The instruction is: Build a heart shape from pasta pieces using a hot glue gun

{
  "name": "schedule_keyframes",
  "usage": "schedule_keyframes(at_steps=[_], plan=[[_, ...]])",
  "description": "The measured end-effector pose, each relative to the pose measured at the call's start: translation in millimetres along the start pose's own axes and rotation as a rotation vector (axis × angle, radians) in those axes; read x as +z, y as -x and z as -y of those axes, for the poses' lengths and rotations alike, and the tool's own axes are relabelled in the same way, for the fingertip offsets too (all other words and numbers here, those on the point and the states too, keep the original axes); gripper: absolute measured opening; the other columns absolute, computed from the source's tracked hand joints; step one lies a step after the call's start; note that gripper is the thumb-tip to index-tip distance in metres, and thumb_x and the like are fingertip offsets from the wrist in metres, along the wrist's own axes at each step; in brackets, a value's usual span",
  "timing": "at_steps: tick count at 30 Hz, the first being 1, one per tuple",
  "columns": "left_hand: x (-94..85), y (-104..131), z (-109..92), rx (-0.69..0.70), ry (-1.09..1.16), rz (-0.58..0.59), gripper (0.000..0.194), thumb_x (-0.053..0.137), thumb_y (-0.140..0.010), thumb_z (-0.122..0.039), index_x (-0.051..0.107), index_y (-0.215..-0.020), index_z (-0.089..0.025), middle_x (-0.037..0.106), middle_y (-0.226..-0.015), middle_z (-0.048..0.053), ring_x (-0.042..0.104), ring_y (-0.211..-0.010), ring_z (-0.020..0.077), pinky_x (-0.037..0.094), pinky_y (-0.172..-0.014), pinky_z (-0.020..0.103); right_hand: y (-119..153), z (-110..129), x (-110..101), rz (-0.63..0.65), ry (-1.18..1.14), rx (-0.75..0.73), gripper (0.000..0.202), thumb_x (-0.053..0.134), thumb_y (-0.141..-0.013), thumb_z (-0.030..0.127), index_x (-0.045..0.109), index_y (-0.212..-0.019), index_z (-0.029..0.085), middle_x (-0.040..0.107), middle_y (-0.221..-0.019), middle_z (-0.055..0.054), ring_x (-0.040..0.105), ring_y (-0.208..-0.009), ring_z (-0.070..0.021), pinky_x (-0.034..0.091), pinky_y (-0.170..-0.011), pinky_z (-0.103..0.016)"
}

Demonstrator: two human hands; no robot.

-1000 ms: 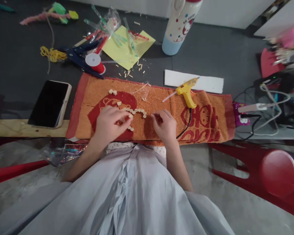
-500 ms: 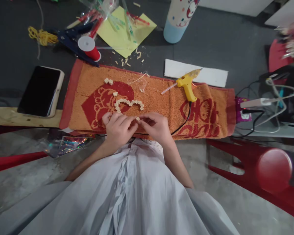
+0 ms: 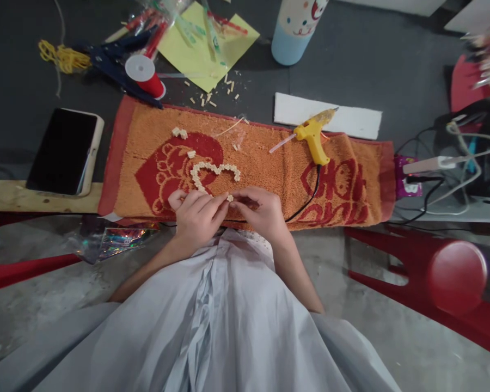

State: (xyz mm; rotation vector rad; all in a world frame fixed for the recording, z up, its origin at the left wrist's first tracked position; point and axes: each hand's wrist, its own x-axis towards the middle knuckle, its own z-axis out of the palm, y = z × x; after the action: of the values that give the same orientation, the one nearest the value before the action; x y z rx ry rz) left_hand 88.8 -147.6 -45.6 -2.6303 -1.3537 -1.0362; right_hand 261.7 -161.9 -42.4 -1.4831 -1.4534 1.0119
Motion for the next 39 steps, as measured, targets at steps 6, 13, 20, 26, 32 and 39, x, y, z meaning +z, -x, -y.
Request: schedule_keyframes(at_steps=[6,13,20,26,32,39], plan=[[8.8,-8,-6,-0.112,-0.053,0.114,0.017,0.053,-0.097,-0.028,0.069,-0.092,-0.023,0.068,-0.071,0.000,0.055,-0.080,0.0196,0.026,-0.082,0.043,-8,-4,-9,0.014,0.253,-0.119,0.011,0.065,-0.086,0.027,0.074,-0.093,0.024,0.076,-0.089,-0.003,0.070,-0.083,-0.0190,0.056,-0.077,-0.034],[21.3,-20,-13,-0.257,-0.057,0.181,0.020,0.051,-0.096,-0.031,0.069,-0.087,-0.026,0.066,-0.078,0.005,0.049,-0.091,0.0260,0.027,-0.085,0.049,-21,-9,-16,-0.079,0.393,-0.103,0.013,0.064,-0.083,0.020,0.073,-0.093,0.020,0.072,-0.083,-0.004,0.065,-0.073,-0.0167,0.052,-0.068,-0.030],[22.6,-20,-11,-0.320,-0.009,0.202,0.023,0.051,-0.096,-0.033,0.071,-0.085,-0.027,0.065,-0.077,0.006,0.048,-0.094,0.0270,0.027,-0.087,0.051,-32,-13,-13,-0.036,0.429,-0.106,0.033,0.063,-0.080,0.015,0.069,-0.112,0.020,0.068,-0.087,-0.004,0.062,-0.075,-0.0173,0.052,-0.073,-0.032],[23.9,-18,-9,-0.308,-0.009,0.164,0.021,0.051,-0.097,-0.034,0.071,-0.093,-0.029,0.068,-0.077,0.004,0.049,-0.094,0.0268,0.026,-0.086,0.051,-39,-13,-15,0.030,0.491,-0.147,0.038,0.060,-0.081,0.014,0.069,-0.117,0.022,0.068,-0.090,-0.004,0.062,-0.082,-0.0199,0.052,-0.078,-0.033],[25.9,-16,-9,-0.342,0.045,0.158,0.019,0.054,-0.096,-0.034,0.072,-0.096,-0.031,0.069,-0.078,0.003,0.050,-0.094,0.0268,0.026,-0.087,0.051,-42,-14,-15,0.043,0.480,-0.154,0.033,0.060,-0.084,0.017,0.071,-0.113,0.023,0.067,-0.088,-0.004,0.061,-0.080,-0.0191,0.052,-0.076,-0.032],[25.3,-16,-8,-0.335,0.017,0.166,0.020,0.053,-0.096,-0.035,0.072,-0.094,-0.031,0.069,-0.079,0.004,0.051,-0.096,0.0270,0.025,-0.088,0.052,-43,-16,-18,0.076,0.449,-0.160,0.035,0.062,-0.081,0.015,0.071,-0.115,0.021,0.066,-0.089,-0.003,0.059,-0.076,-0.0167,0.050,-0.073,-0.030]])
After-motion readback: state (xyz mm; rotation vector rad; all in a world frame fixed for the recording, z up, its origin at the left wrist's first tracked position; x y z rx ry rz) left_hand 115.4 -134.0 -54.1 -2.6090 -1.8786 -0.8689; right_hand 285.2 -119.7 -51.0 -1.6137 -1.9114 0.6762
